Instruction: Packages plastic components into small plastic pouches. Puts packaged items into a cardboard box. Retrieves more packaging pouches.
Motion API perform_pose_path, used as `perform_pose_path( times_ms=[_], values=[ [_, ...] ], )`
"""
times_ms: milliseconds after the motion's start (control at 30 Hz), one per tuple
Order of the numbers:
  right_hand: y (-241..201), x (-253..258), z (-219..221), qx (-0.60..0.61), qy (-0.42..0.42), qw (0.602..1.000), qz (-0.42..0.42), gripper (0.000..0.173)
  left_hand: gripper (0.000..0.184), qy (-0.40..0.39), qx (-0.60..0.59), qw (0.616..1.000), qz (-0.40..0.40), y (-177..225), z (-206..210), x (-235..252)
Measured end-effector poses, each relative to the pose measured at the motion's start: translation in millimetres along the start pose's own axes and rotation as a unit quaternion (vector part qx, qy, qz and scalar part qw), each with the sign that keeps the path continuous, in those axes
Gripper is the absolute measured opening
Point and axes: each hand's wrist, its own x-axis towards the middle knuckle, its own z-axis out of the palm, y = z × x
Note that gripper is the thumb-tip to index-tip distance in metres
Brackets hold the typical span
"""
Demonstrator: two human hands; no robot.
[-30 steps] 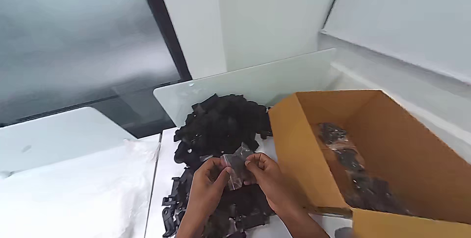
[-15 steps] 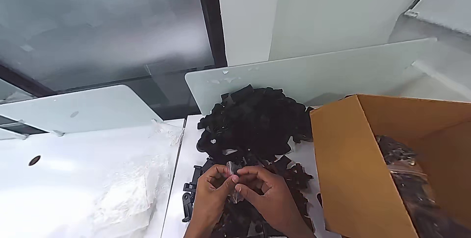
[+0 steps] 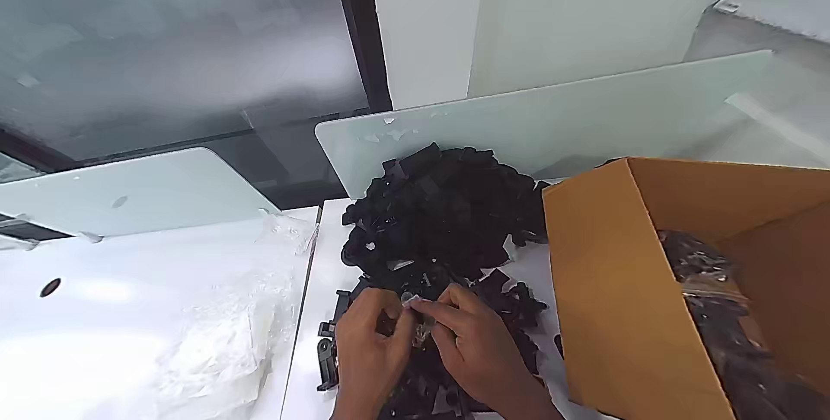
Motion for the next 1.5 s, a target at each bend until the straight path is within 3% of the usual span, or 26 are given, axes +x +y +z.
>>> perform_pose_path(
  times_ms=[67,167,333,467,567,633,700,733,767,800,833,867,933,1033,1200,1367,1500],
  values=[
    [-3,2,-2,-0.010,-0.010,1.000,0.022,0.031,0.012,0.011,0.026,0.999,0.038,11,5,-2],
    [-2,5,-10,0.030,-0.015,0.999,0.019,0.028,0.012,0.008,-0.027,0.999,0.036,20,6,-2],
    [2,8,-11,0.195,-0.063,0.979,0.004,0.023,0.011,-0.023,-0.095,0.993,0.062,24,9,2],
    [14,6,-1,0.295,-0.020,0.955,0.031,0.027,0.014,-0.054,-0.160,0.982,0.089,15,3,0],
    [24,3,4,0.380,0.013,0.922,0.079,0.038,0.026,0.029,-0.163,0.986,0.039,-5,-6,0],
    [27,0,8,0.500,0.019,0.855,0.136,0.040,0.054,0.036,-0.193,0.978,-0.071,-18,-10,0],
    [24,-2,9,0.612,0.009,0.768,0.186,0.039,0.084,-0.050,-0.325,0.920,-0.213,-31,-13,-2],
    [22,-2,10,0.645,0.000,0.737,0.202,0.036,0.092,-0.092,-0.429,0.858,-0.268,-36,-13,-4],
    [23,-3,12,0.665,-0.013,0.716,0.212,0.035,0.091,-0.119,-0.515,0.792,-0.305,-40,-12,-7],
    [24,-4,14,0.677,-0.022,0.702,0.220,0.036,0.084,-0.132,-0.559,0.753,-0.321,-41,-12,-9],
    [25,-5,15,0.683,-0.026,0.693,0.230,0.037,0.073,-0.131,-0.561,0.750,-0.325,-39,-12,-9],
    [27,-7,16,0.686,-0.028,0.687,0.238,0.039,0.060,-0.119,-0.537,0.770,-0.322,-35,-12,-8],
    [30,-10,17,0.688,-0.038,0.682,0.246,0.042,0.034,-0.093,-0.463,0.825,-0.311,-29,-14,-3],
    [35,-13,16,0.688,-0.052,0.677,0.257,0.042,0.025,-0.081,-0.406,0.856,-0.310,-24,-20,8],
    [39,-16,16,0.660,-0.070,0.701,0.261,0.038,0.022,-0.075,-0.394,0.861,-0.312,-26,-23,14],
    [42,-19,20,0.554,-0.041,0.790,0.259,0.031,0.019,-0.064,-0.392,0.858,-0.325,-27,-22,13],
    [45,-22,22,0.552,-0.079,0.791,0.250,0.032,0.020,-0.118,-0.423,0.837,-0.325,-29,-20,9]
  ],
)
